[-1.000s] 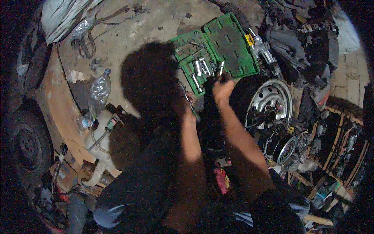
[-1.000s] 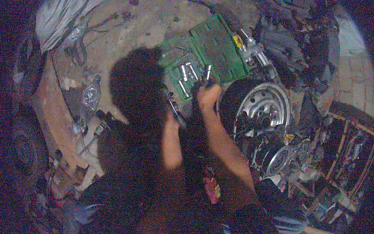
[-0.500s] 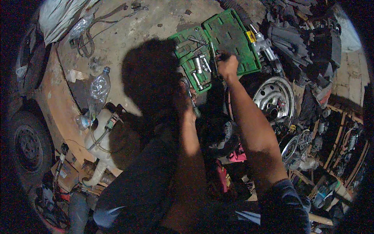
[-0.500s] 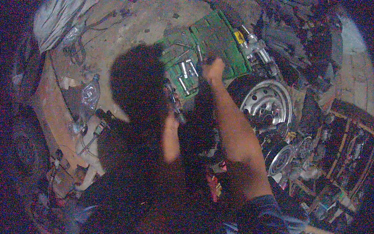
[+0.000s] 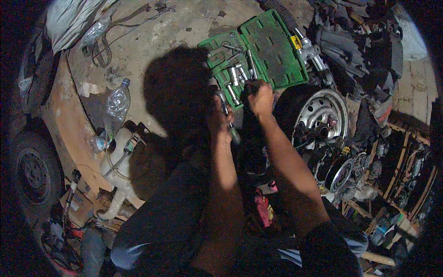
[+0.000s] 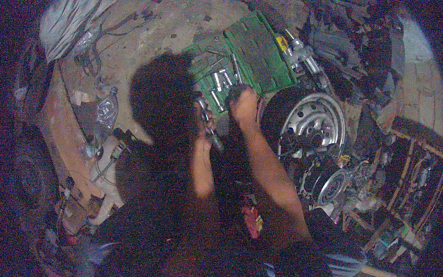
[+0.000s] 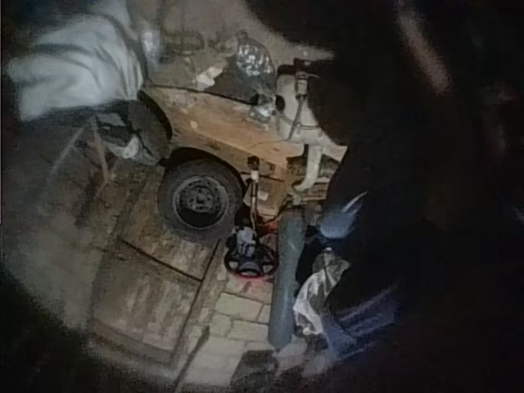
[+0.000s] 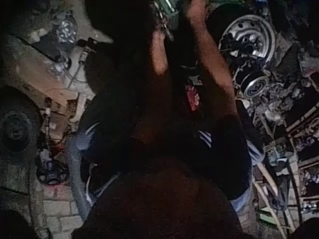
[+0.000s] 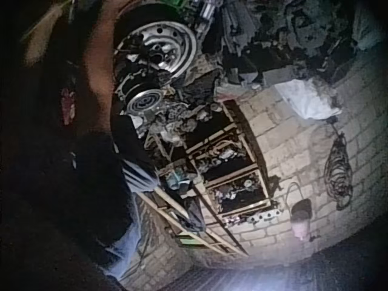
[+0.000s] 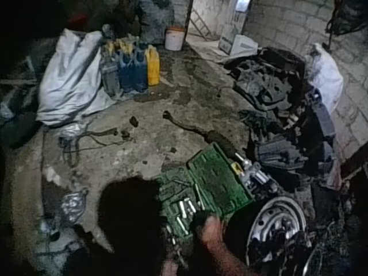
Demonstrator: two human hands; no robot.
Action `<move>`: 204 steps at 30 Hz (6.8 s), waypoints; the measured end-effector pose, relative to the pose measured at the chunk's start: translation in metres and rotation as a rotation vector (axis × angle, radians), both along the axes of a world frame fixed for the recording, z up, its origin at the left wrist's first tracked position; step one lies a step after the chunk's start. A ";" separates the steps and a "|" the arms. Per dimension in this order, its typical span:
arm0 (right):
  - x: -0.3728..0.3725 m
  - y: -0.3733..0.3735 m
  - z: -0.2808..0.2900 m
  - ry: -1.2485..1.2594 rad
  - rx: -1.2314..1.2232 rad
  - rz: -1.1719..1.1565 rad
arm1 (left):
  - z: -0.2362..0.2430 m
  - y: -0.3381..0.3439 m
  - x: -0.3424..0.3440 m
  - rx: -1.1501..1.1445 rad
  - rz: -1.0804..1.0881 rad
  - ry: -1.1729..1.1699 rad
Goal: The person sits on the floor and uses a ratchet wrench to tighten bolts on a circular metal mechanical component, likely a brake drum or clutch assembly. They repeatedly reposition the tool and rotate the component to access different fasteners.
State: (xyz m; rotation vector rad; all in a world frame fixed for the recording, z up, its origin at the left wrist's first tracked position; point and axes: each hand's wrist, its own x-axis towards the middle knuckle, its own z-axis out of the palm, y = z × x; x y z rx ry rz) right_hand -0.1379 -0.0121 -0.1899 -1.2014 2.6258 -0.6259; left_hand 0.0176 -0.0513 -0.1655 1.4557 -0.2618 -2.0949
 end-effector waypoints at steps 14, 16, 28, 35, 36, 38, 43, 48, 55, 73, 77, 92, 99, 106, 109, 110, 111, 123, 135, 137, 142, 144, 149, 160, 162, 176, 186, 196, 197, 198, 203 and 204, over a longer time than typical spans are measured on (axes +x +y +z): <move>0.010 -0.003 0.020 -0.053 -0.002 0.077 | 0.002 0.002 -0.001 -0.014 -0.027 0.017; 0.008 -0.007 0.005 -0.083 -0.058 -0.010 | 0.005 0.000 -0.003 -0.013 -0.054 -0.011; 0.006 -0.022 -0.001 -0.010 0.099 -0.013 | -0.022 0.011 -0.002 0.020 0.080 -0.044; -0.005 -0.006 -0.017 -0.118 0.195 0.003 | -0.038 0.013 0.006 0.033 0.259 -0.065; -0.007 -0.003 -0.021 -0.124 0.196 -0.023 | -0.037 0.012 0.004 0.033 0.256 -0.064; -0.011 0.001 -0.028 -0.130 0.208 -0.078 | -0.036 0.010 -0.002 0.033 0.239 -0.061; 0.000 -0.024 -0.004 -0.146 0.489 -0.048 | -0.029 0.007 -0.003 0.030 0.246 -0.066; 0.014 -0.039 0.016 -0.111 0.593 -0.018 | -0.023 0.006 0.000 0.020 0.253 -0.075; 0.015 -0.045 0.035 -0.204 0.527 -0.015 | -0.019 0.005 0.001 0.009 0.255 -0.090; -0.002 0.027 0.111 -0.150 -0.410 -0.433 | -0.041 0.008 -0.013 0.036 0.462 0.046; 0.036 0.066 0.202 -0.387 -0.661 -0.524 | -0.041 -0.003 -0.011 -0.059 0.477 0.075; 0.010 0.275 0.448 0.190 -0.468 -0.258 | 0.265 -0.081 0.004 -0.472 0.107 0.273; 0.001 0.345 0.443 0.008 -0.740 -0.435 | 0.423 0.011 0.044 -0.784 0.021 0.328; -0.033 0.395 0.454 -0.125 -0.980 -0.408 | 0.467 0.136 -0.016 -0.903 -0.476 0.058; -0.020 0.401 0.459 -0.430 -1.074 -0.421 | 0.443 0.171 -0.021 -1.012 -0.654 -0.201; -0.020 0.407 0.460 -0.395 -1.078 -0.435 | 0.436 0.182 -0.023 -1.002 -0.664 -0.269; -0.021 0.413 0.461 -0.359 -1.082 -0.450 | 0.431 0.194 -0.020 -0.909 -0.675 -0.209; -0.022 0.502 0.470 -0.091 -1.259 -0.735 | 0.378 0.247 -0.068 -0.754 -1.082 0.100; -0.009 0.457 0.426 -0.186 -0.966 -0.600 | 0.339 0.249 -0.104 -2.192 -0.798 0.461; -0.008 0.446 0.417 -0.169 -0.837 -0.494 | 0.332 0.258 -0.113 -2.060 -0.847 0.598; 0.008 0.415 0.424 -0.277 -0.923 -0.418 | 0.336 0.255 -0.110 -1.771 -1.022 0.632; 0.009 0.411 0.428 -0.342 -0.952 -0.370 | 0.344 0.251 -0.107 -1.880 -0.953 0.576; 0.013 0.407 0.432 -0.294 -0.932 -0.359 | 0.375 0.257 -0.095 -1.032 -1.127 0.506; 0.018 0.407 0.435 -0.319 -0.905 -0.314 | 0.383 0.258 -0.092 -0.787 -1.140 0.458; 0.018 0.407 0.436 -0.332 -0.907 -0.315 | 0.382 0.252 -0.091 -0.732 -1.198 0.457; 0.020 0.405 0.429 -0.543 -1.000 -0.360 | 0.382 0.261 -0.095 -0.681 -1.071 0.519; 0.012 0.408 0.426 -0.563 -0.977 -0.428 | 0.377 0.255 -0.097 -0.806 -1.212 0.456; -0.003 0.416 0.417 -1.011 -1.128 -0.504 | 0.366 0.242 -0.100 -0.349 -1.185 0.789; -0.004 0.417 0.415 -1.078 -1.161 -0.506 | 0.370 0.243 -0.099 -0.354 -1.209 0.768; -0.006 0.418 0.413 -1.145 -1.195 -0.508 | 0.374 0.246 -0.099 -0.342 -1.205 0.784; -0.005 0.413 0.406 -1.113 -1.212 -0.439 | 0.372 0.247 -0.094 -0.405 -1.234 0.813; -0.004 0.410 0.407 -1.071 -1.190 -0.443 | 0.369 0.245 -0.093 -0.408 -1.227 0.813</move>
